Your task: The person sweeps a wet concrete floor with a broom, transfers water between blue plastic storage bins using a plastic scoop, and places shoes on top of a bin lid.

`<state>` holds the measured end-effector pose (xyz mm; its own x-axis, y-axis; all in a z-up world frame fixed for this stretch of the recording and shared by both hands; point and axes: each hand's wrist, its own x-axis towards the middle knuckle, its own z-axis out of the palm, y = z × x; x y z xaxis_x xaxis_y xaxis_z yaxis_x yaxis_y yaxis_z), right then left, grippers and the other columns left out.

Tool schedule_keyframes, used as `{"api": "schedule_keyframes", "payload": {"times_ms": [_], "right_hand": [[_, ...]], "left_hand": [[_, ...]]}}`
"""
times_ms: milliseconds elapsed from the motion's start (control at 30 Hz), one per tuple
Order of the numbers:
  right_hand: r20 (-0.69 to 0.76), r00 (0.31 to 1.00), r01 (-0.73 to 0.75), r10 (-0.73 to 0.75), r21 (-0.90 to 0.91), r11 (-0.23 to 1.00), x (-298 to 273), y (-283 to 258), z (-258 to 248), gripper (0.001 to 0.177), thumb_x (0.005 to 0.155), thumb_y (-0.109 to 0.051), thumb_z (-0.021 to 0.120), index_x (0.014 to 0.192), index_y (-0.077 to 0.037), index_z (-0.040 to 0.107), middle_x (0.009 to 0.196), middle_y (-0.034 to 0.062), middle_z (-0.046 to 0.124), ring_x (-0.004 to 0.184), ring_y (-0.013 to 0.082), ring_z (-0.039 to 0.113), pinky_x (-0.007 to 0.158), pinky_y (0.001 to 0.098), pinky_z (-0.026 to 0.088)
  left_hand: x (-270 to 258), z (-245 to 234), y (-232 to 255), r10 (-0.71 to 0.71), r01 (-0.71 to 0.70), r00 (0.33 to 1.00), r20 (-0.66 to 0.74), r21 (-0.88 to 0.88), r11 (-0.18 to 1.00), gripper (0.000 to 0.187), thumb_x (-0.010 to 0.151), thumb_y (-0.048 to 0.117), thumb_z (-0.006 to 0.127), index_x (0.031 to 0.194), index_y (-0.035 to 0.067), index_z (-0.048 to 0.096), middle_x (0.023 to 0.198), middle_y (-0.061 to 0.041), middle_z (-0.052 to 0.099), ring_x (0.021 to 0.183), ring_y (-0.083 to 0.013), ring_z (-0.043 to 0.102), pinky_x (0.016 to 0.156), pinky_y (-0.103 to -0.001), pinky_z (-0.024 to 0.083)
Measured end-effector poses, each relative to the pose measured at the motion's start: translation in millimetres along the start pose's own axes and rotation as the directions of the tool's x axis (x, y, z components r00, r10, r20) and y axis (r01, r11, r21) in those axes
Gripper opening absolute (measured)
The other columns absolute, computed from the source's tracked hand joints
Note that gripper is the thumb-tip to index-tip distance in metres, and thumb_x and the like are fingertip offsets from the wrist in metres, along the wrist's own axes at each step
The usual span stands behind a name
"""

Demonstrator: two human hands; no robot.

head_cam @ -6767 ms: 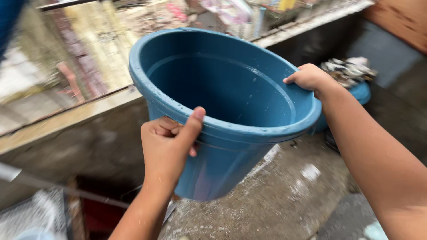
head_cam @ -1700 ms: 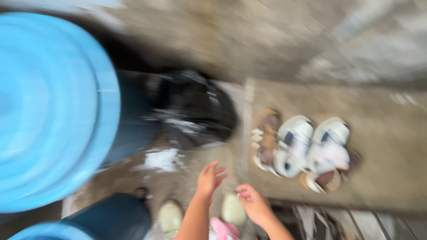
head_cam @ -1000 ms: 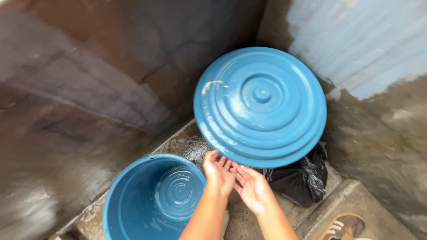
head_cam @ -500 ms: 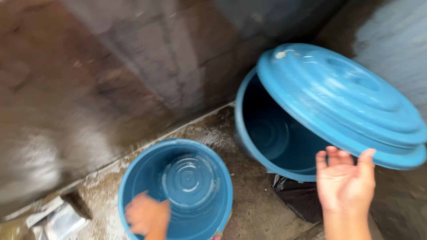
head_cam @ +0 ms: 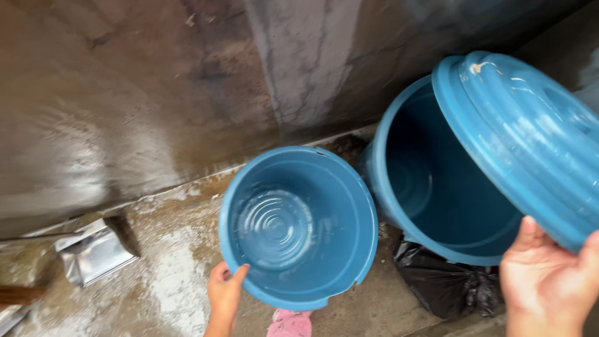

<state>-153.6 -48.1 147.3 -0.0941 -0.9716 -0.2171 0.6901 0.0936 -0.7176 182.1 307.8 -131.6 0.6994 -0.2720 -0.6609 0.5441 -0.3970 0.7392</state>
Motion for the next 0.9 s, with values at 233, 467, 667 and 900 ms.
{"api": "schedule_keyframes", "payload": {"times_ms": [233, 467, 667, 900], "right_hand": [[-0.003, 0.999, 0.054, -0.054, -0.006, 0.999, 39.6, -52.9, 26.9, 0.044, 0.115, -0.024, 0.054, 0.149, 0.004, 0.054, 0.134, 0.0183, 0.068, 0.121, 0.0287, 0.070, 0.105, 0.0386, 0.058], [-0.614, 0.789, -0.366, -0.010, -0.483, 0.795, 11.9, 20.1, -47.0, 0.091, 0.086, -0.070, 0.064, 0.158, -0.023, 0.032, 0.164, -0.0012, 0.038, 0.149, 0.0215, 0.029, 0.117, 0.0549, 0.014], [-0.525, 0.833, -0.409, 0.173, -0.375, 0.832, -1.1, 94.1, -140.2, 0.086, 0.087, -0.042, 0.071, 0.161, -0.028, 0.029, 0.165, 0.0049, 0.026, 0.146, 0.0375, 0.024, 0.116, 0.0716, 0.020], [-0.371, 0.910, -0.322, 0.183, -0.357, 0.877, -3.5, 88.6, -149.2, 0.080, 0.082, -0.045, 0.076, 0.149, -0.016, 0.044, 0.149, 0.0045, 0.051, 0.136, 0.0245, 0.048, 0.117, 0.0527, 0.035]], "left_hand": [[-26.5, 66.9, 81.0, 0.097, -0.097, 0.995, -0.026, -0.001, 0.995, 0.012, 0.079, 0.000, 0.076, 0.081, 0.001, 0.064, 0.070, 0.002, 0.057, 0.062, -0.0088, 0.047, 0.053, -0.031, 0.034], [12.1, -12.7, 51.5, 0.153, -0.102, 0.953, -0.260, 0.201, 0.974, 0.028, 0.074, 0.002, 0.079, 0.102, 0.002, 0.077, 0.083, -0.006, 0.071, 0.072, -0.0122, 0.061, 0.066, -0.029, 0.049], [52.1, -104.7, -7.8, 0.130, -0.113, 0.945, -0.301, 0.076, 0.991, 0.015, 0.076, -0.007, 0.071, 0.091, -0.004, 0.072, 0.080, -0.011, 0.071, 0.072, -0.0195, 0.065, 0.069, -0.033, 0.052], [42.7, -111.8, -11.7, 0.004, -0.093, 0.963, -0.268, -0.321, 0.943, 0.032, 0.078, -0.014, 0.063, 0.108, -0.004, 0.068, 0.100, -0.017, 0.069, 0.087, -0.0246, 0.068, 0.078, -0.037, 0.057]]}}
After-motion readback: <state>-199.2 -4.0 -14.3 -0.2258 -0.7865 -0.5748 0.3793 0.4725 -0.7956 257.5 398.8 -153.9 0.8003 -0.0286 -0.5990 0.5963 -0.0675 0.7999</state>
